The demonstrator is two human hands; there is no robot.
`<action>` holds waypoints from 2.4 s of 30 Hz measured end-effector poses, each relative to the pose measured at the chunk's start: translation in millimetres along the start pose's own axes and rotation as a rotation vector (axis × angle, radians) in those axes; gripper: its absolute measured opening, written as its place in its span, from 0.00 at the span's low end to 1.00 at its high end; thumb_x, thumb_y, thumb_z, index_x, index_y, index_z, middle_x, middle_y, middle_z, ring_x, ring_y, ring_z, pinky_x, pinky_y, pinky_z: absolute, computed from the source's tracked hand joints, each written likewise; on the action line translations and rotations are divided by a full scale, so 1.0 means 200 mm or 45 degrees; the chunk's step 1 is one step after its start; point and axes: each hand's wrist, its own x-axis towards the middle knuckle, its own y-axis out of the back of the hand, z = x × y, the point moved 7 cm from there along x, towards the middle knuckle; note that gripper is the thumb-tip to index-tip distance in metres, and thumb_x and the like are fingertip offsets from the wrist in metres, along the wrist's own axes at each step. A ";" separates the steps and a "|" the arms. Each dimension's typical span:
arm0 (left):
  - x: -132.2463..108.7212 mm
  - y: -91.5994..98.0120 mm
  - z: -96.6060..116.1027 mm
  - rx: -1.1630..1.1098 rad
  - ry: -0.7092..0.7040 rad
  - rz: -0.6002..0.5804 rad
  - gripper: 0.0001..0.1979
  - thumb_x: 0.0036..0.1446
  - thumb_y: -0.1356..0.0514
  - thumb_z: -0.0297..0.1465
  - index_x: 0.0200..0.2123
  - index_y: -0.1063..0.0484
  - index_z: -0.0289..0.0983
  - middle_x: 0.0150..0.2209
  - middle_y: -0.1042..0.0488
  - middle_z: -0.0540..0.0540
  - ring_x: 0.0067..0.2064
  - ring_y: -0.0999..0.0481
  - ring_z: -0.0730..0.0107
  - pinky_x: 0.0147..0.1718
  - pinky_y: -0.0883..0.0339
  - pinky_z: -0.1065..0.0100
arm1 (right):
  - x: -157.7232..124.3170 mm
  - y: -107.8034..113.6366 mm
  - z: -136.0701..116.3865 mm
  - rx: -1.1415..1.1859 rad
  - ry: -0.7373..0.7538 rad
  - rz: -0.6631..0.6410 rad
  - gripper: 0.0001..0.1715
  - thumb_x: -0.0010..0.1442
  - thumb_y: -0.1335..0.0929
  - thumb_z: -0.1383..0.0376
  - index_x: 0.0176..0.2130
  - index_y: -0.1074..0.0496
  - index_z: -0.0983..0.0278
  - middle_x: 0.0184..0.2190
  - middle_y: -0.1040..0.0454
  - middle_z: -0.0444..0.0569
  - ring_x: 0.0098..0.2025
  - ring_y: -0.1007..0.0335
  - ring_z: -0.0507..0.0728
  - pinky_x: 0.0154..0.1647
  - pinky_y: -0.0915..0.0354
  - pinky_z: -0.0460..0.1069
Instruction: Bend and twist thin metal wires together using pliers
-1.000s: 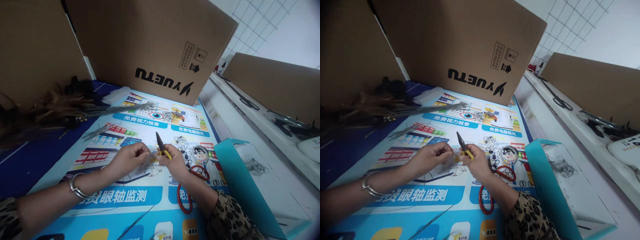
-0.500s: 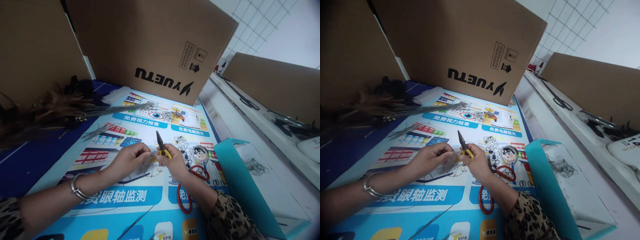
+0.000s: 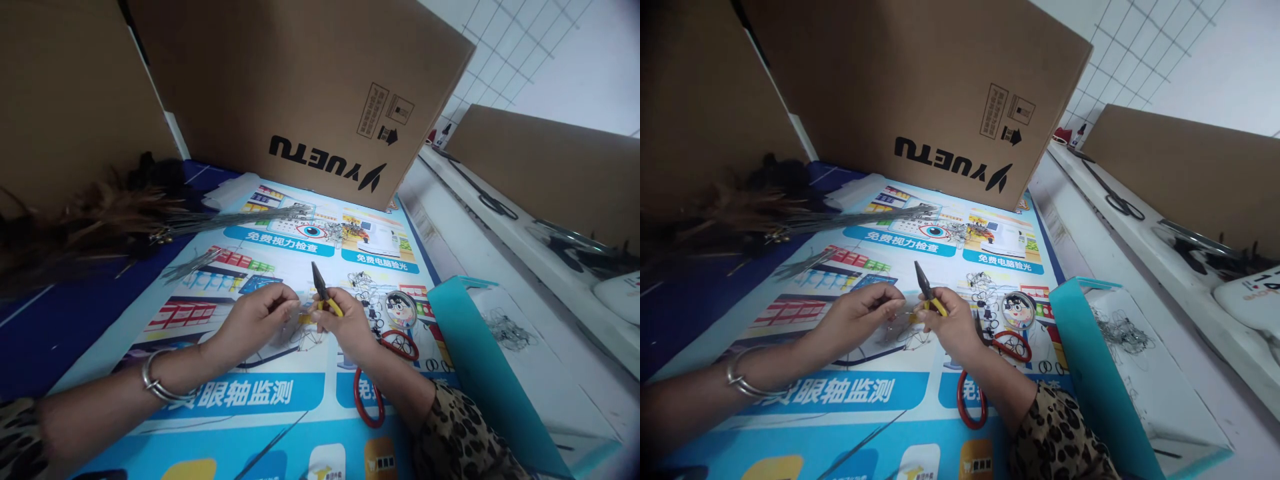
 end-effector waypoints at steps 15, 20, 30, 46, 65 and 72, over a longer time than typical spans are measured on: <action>-0.01 0.00 0.07 0.099 -0.182 0.035 0.09 0.59 0.50 0.32 0.31 0.32 0.37 0.30 0.30 0.49 0.33 0.31 0.68 0.33 0.39 0.69 | 0.02 0.01 0.02 0.011 -0.013 0.038 0.14 0.46 0.30 0.68 0.37 0.29 0.64 0.26 0.31 0.40 0.19 0.39 0.45 0.19 0.39 0.42; -0.01 -0.01 0.07 0.194 -0.219 0.031 0.08 0.59 0.49 0.32 0.31 0.32 0.38 0.30 0.29 0.49 0.32 0.31 0.68 0.32 0.39 0.69 | 0.02 0.00 0.02 -0.027 0.004 0.015 0.13 0.48 0.30 0.68 0.37 0.30 0.64 0.27 0.31 0.40 0.18 0.40 0.45 0.19 0.40 0.42; -0.02 -0.01 0.09 0.362 -0.373 0.072 0.09 0.60 0.50 0.30 0.33 0.32 0.37 0.30 0.28 0.47 0.33 0.29 0.67 0.32 0.39 0.69 | 0.00 -0.03 0.00 -0.034 -0.013 0.007 0.13 0.47 0.31 0.69 0.37 0.30 0.64 0.24 0.32 0.38 0.17 0.40 0.45 0.18 0.40 0.42; -0.04 -0.03 0.09 0.712 -0.593 0.072 0.12 0.62 0.50 0.31 0.31 0.28 0.37 0.27 0.28 0.45 0.31 0.28 0.65 0.32 0.41 0.67 | -0.02 -0.05 -0.01 -0.035 -0.029 0.018 0.17 0.45 0.31 0.70 0.38 0.30 0.63 0.24 0.35 0.38 0.21 0.39 0.46 0.19 0.34 0.42; -0.06 0.05 0.15 0.484 -0.826 0.241 0.05 0.61 0.46 0.27 0.33 0.31 0.34 0.29 0.27 0.44 0.32 0.27 0.65 0.32 0.36 0.67 | -0.02 -0.06 0.01 0.084 -0.111 -0.041 0.16 0.45 0.29 0.69 0.38 0.30 0.64 0.23 0.33 0.39 0.24 0.32 0.50 0.23 0.31 0.44; -0.07 0.03 0.20 0.483 -0.971 0.185 0.04 0.59 0.45 0.24 0.34 0.31 0.35 0.28 0.25 0.44 0.33 0.27 0.63 0.35 0.36 0.63 | -0.02 -0.06 0.01 0.052 -0.114 -0.043 0.16 0.45 0.30 0.69 0.37 0.30 0.63 0.23 0.33 0.39 0.25 0.32 0.50 0.24 0.31 0.45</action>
